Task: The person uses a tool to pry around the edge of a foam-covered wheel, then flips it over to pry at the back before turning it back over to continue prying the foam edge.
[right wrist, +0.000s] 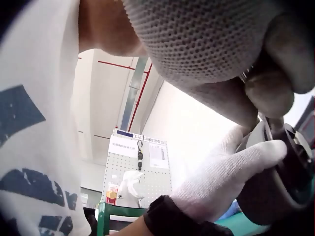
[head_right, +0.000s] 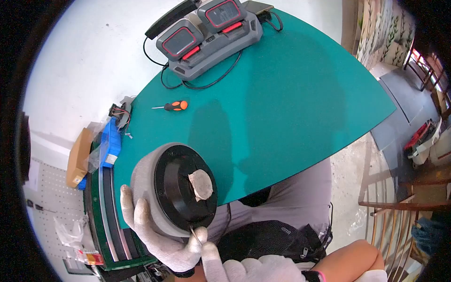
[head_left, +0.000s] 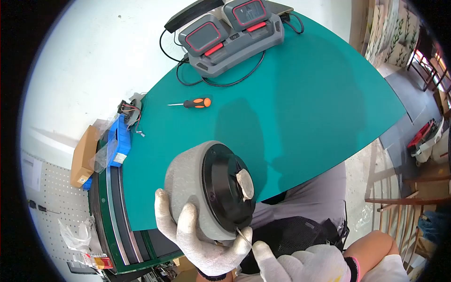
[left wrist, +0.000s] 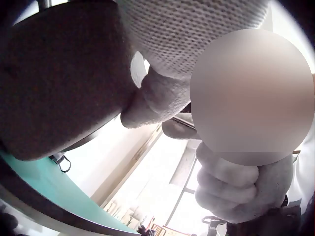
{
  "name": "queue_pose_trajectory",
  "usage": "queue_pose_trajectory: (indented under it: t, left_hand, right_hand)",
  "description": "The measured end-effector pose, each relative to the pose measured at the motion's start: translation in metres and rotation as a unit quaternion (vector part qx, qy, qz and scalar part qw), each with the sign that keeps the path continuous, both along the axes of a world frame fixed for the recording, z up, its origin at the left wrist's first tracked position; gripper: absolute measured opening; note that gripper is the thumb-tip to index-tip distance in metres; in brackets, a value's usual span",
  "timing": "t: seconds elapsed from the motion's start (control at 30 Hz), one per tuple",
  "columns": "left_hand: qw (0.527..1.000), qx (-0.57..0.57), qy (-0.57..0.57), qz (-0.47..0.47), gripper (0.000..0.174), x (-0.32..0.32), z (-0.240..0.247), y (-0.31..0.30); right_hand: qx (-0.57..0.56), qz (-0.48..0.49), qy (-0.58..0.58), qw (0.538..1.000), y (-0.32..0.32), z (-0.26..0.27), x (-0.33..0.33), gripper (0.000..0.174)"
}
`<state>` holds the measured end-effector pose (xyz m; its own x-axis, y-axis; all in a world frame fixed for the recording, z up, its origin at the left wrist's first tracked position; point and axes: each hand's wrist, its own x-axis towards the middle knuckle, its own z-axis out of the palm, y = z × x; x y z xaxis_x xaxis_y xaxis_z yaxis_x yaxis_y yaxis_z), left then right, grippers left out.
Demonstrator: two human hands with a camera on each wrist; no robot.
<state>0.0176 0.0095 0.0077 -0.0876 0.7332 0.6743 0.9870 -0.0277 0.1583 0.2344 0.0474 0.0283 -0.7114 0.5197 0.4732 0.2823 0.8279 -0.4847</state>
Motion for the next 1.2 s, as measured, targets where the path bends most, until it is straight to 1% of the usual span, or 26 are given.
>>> queue_pose_trajectory:
  t: [0.03,0.1,0.13,0.17,0.2,0.23,0.3,0.37,0.43,0.53,0.6,0.63,0.7,0.73,0.8,0.83,0.9,0.97,1.07,1.13,1.2]
  left_hand:
    - [1.000,-0.001,-0.001,-0.002,0.107,0.001,0.000,0.000]
    - [0.999,0.009,-0.036,-0.013,0.094,0.002,0.000,0.002]
    - [0.999,0.015,-0.039,-0.008,0.097,0.002,-0.002,0.002]
    - [0.999,0.018,-0.046,-0.004,0.100,0.002,-0.005,0.002]
    - [0.999,0.022,-0.049,-0.001,0.106,0.001,-0.007,0.002]
    - [0.998,0.021,-0.061,0.004,0.107,0.001,-0.008,0.002]
    - [0.999,0.013,-0.049,0.016,0.106,0.004,-0.004,0.004]
    - [0.999,0.007,-0.046,0.015,0.106,0.004,-0.001,0.005]
    - [0.999,0.002,-0.040,0.012,0.105,0.005,0.001,0.006]
    - [0.998,0.002,-0.062,0.021,0.103,0.009,-0.002,0.008]
    - [0.993,0.063,-0.095,0.018,0.110,0.009,-0.009,0.011]
    - [0.994,0.062,-0.092,0.020,0.110,0.007,-0.008,0.010]
    - [0.998,0.034,-0.029,0.032,0.113,0.004,-0.005,0.006]
    - [0.999,0.033,-0.027,0.033,0.113,0.004,-0.005,0.007]
    - [0.998,0.032,-0.062,0.009,0.103,0.004,-0.004,0.009]
    - [0.998,0.032,-0.062,0.010,0.103,0.004,-0.003,0.008]
    - [0.999,0.016,-0.017,0.030,0.114,0.004,-0.001,0.008]
    - [0.999,0.021,-0.018,0.031,0.115,0.005,-0.002,0.010]
    - [0.999,0.018,-0.004,0.036,0.117,0.004,0.000,0.010]
    - [0.999,0.010,0.011,0.040,0.118,0.004,0.001,0.010]
    - [0.999,0.009,-0.021,0.045,0.119,0.006,0.000,0.010]
  right_hand:
    - [-0.001,-0.002,-0.001,1.000,-0.003,0.002,-0.002,0.061]
    - [-0.033,-0.014,-0.005,0.999,-0.010,0.007,-0.007,0.060]
    - [-0.009,-0.005,-0.008,1.000,-0.009,0.005,-0.009,0.062]
    - [-0.013,-0.011,-0.015,1.000,-0.010,0.004,-0.008,0.062]
    - [-0.038,-0.007,0.008,0.999,-0.009,0.004,-0.008,0.063]
    - [-0.062,-0.002,0.032,0.998,-0.007,0.005,-0.008,0.063]
    - [-0.060,-0.009,0.029,0.998,-0.005,0.004,-0.006,0.064]
    - [-0.036,0.008,0.003,0.999,0.000,0.003,-0.002,0.064]
    - [-0.043,0.012,0.015,0.999,0.000,0.001,-0.005,0.063]
    - [-0.058,0.024,0.041,0.997,0.001,-0.009,-0.007,0.064]
    - [-0.064,0.035,0.058,0.996,0.002,-0.011,-0.006,0.064]
    - [-0.064,0.042,0.044,0.996,0.004,-0.008,-0.005,0.064]
    - [-0.065,0.050,0.034,0.996,0.006,-0.009,-0.003,0.065]
    - [-0.069,0.058,0.043,0.995,0.006,-0.010,-0.003,0.066]
    - [-0.075,0.068,0.052,0.994,0.006,-0.014,-0.004,0.066]
    - [-0.074,0.070,0.064,0.993,0.005,-0.016,-0.005,0.067]
    - [-0.072,0.072,0.076,0.992,0.006,-0.021,-0.005,0.068]
    - [-0.019,0.057,0.066,0.996,0.007,-0.025,-0.004,0.070]
    - [-0.010,0.067,0.046,0.997,0.010,-0.026,-0.002,0.070]
    - [0.004,0.068,0.060,0.996,0.009,-0.040,-0.009,0.070]
    - [0.018,0.069,0.073,0.995,0.009,-0.046,-0.009,0.070]
